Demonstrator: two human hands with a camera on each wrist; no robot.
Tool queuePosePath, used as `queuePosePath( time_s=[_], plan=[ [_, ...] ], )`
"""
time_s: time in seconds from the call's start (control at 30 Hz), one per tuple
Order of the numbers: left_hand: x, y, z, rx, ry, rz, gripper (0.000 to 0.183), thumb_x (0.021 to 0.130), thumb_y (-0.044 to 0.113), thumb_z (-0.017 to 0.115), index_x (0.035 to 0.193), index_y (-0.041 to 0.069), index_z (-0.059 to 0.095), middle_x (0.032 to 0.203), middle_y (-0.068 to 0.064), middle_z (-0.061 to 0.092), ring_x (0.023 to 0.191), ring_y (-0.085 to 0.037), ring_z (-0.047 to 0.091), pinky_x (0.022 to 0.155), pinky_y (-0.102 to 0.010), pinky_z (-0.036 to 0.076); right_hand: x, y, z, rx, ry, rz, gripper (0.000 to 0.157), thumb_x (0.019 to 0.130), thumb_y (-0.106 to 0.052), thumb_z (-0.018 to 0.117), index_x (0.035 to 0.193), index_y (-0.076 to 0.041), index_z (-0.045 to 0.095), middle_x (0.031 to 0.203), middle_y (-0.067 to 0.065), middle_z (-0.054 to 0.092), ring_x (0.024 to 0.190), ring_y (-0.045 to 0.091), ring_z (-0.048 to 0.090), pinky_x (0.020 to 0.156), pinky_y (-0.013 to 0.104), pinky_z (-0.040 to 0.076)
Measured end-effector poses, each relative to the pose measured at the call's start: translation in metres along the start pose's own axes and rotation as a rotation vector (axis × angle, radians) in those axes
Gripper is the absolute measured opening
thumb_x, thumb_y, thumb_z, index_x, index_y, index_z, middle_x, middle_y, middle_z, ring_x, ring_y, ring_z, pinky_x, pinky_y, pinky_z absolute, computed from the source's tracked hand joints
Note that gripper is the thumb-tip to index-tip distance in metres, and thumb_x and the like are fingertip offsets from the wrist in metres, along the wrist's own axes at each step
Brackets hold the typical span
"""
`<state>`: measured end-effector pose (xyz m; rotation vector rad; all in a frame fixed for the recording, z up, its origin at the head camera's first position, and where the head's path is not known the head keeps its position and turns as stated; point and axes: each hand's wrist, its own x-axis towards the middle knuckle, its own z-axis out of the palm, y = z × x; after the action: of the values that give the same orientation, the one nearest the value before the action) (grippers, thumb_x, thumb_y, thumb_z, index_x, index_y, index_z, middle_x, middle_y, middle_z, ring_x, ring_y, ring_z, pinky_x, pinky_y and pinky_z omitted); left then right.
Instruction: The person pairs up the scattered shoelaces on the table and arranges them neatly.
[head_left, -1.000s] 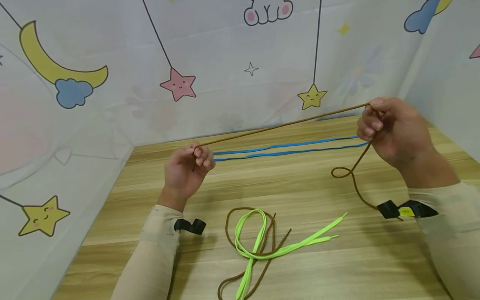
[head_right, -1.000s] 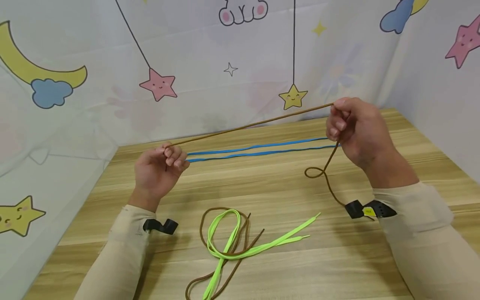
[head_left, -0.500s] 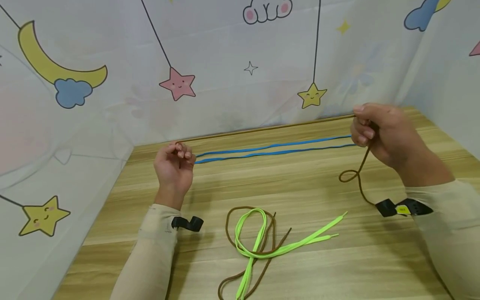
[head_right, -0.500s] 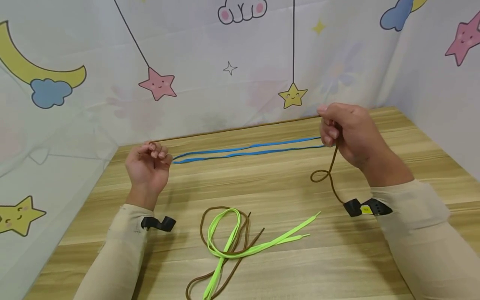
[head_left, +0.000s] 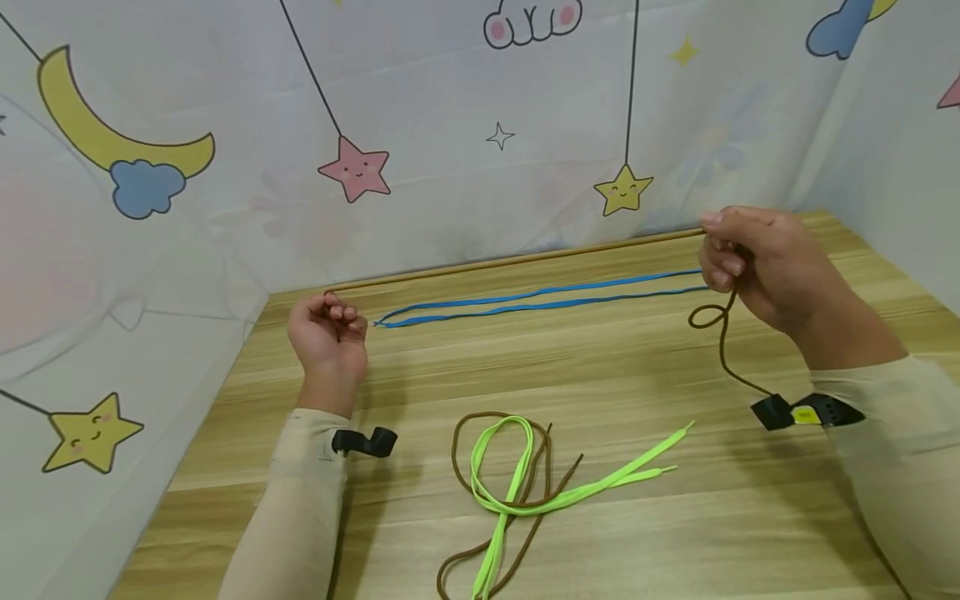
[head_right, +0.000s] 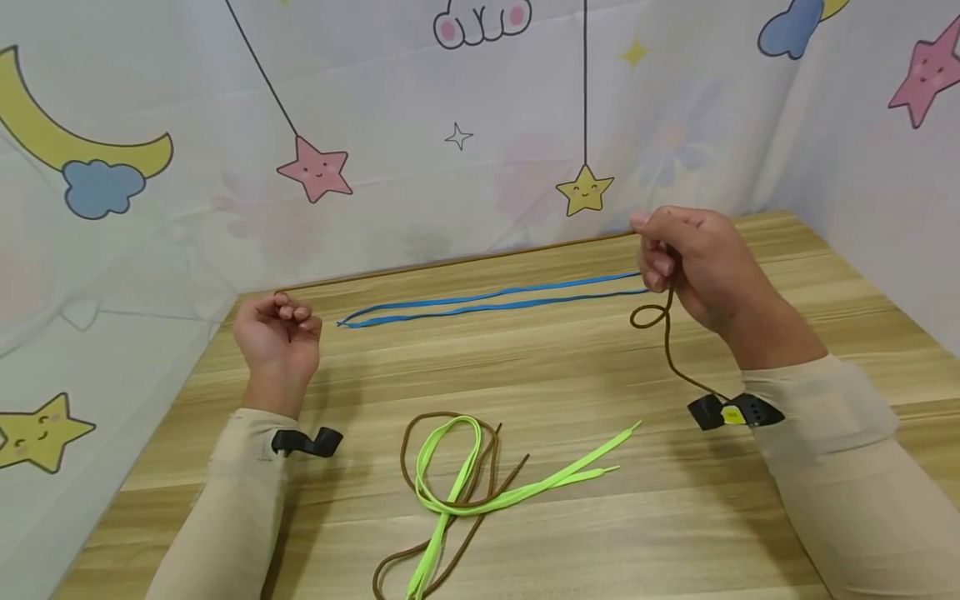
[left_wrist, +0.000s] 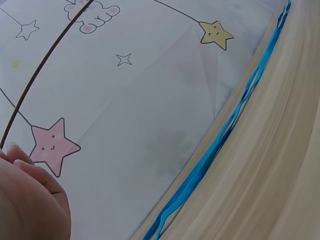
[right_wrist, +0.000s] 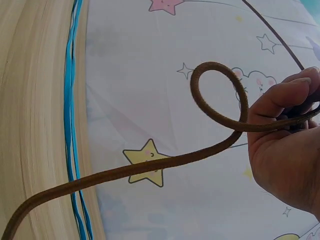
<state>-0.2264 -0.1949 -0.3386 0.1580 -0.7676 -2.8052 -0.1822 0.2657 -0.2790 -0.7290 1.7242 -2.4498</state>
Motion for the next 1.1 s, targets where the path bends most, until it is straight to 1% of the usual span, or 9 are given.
queuePosePath(
  time_s=[0.2, 0.43, 0.57, 0.77, 0.9, 1.1],
  plan=[
    [0.003, 0.009, -0.003, -0.036, 0.046, 0.004, 0.026, 0.086, 0.005, 0.038, 0.064, 0.004, 0.053, 0.05, -0.003, 0.046, 0.049, -0.018, 0.045, 0.044, -0.023, 0.031, -0.001, 0.001, -0.002, -0.016, 0.013, 0.001, 0.036, 0.098, -0.006, 0.044, 0.063, -0.006, 0.032, 0.06, 0.005, 0.029, 0.052, 0.02, 0.032, 0.053, 0.036, 0.021],
    [0.006, 0.012, -0.007, -0.016, 0.095, 0.044, 0.027, 0.086, 0.005, 0.037, 0.063, 0.005, 0.052, 0.051, -0.003, 0.045, 0.049, -0.018, 0.044, 0.043, -0.024, 0.03, -0.001, 0.002, -0.004, -0.031, 0.006, -0.007, 0.035, 0.098, -0.006, 0.044, 0.064, -0.006, 0.034, 0.06, 0.006, 0.03, 0.052, 0.021, 0.032, 0.053, 0.037, 0.021],
    [0.009, 0.015, -0.01, -0.029, 0.124, 0.052, 0.026, 0.085, 0.005, 0.039, 0.063, 0.004, 0.052, 0.05, -0.003, 0.045, 0.048, -0.018, 0.044, 0.042, -0.024, 0.03, -0.002, 0.002, -0.006, -0.045, 0.017, 0.0, 0.036, 0.098, -0.008, 0.045, 0.064, -0.007, 0.034, 0.06, 0.006, 0.03, 0.052, 0.02, 0.031, 0.053, 0.037, 0.021],
    [0.011, 0.017, -0.013, -0.022, 0.135, 0.05, 0.026, 0.086, 0.005, 0.039, 0.063, 0.005, 0.052, 0.05, -0.003, 0.045, 0.048, -0.018, 0.044, 0.042, -0.024, 0.03, -0.002, 0.002, -0.01, -0.103, 0.043, 0.005, 0.04, 0.097, -0.01, 0.048, 0.062, -0.009, 0.029, 0.058, 0.005, 0.024, 0.051, 0.02, 0.029, 0.053, 0.036, 0.019],
    [0.011, 0.018, -0.015, -0.028, 0.148, 0.058, 0.027, 0.086, 0.006, 0.039, 0.063, 0.005, 0.052, 0.049, -0.003, 0.045, 0.048, -0.018, 0.044, 0.042, -0.024, 0.031, -0.002, 0.004, -0.016, -0.15, 0.076, 0.008, 0.041, 0.097, -0.01, 0.049, 0.062, -0.009, 0.027, 0.057, 0.005, 0.022, 0.05, 0.021, 0.028, 0.052, 0.037, 0.018],
    [0.011, 0.02, -0.018, -0.042, 0.158, 0.074, 0.028, 0.089, 0.008, 0.037, 0.064, 0.006, 0.05, 0.05, -0.003, 0.044, 0.047, -0.017, 0.042, 0.041, -0.024, 0.03, -0.002, 0.005, -0.028, -0.153, 0.109, 0.027, 0.042, 0.096, -0.009, 0.05, 0.062, -0.01, 0.025, 0.057, 0.003, 0.019, 0.05, 0.021, 0.023, 0.052, 0.036, 0.017]
  ],
)
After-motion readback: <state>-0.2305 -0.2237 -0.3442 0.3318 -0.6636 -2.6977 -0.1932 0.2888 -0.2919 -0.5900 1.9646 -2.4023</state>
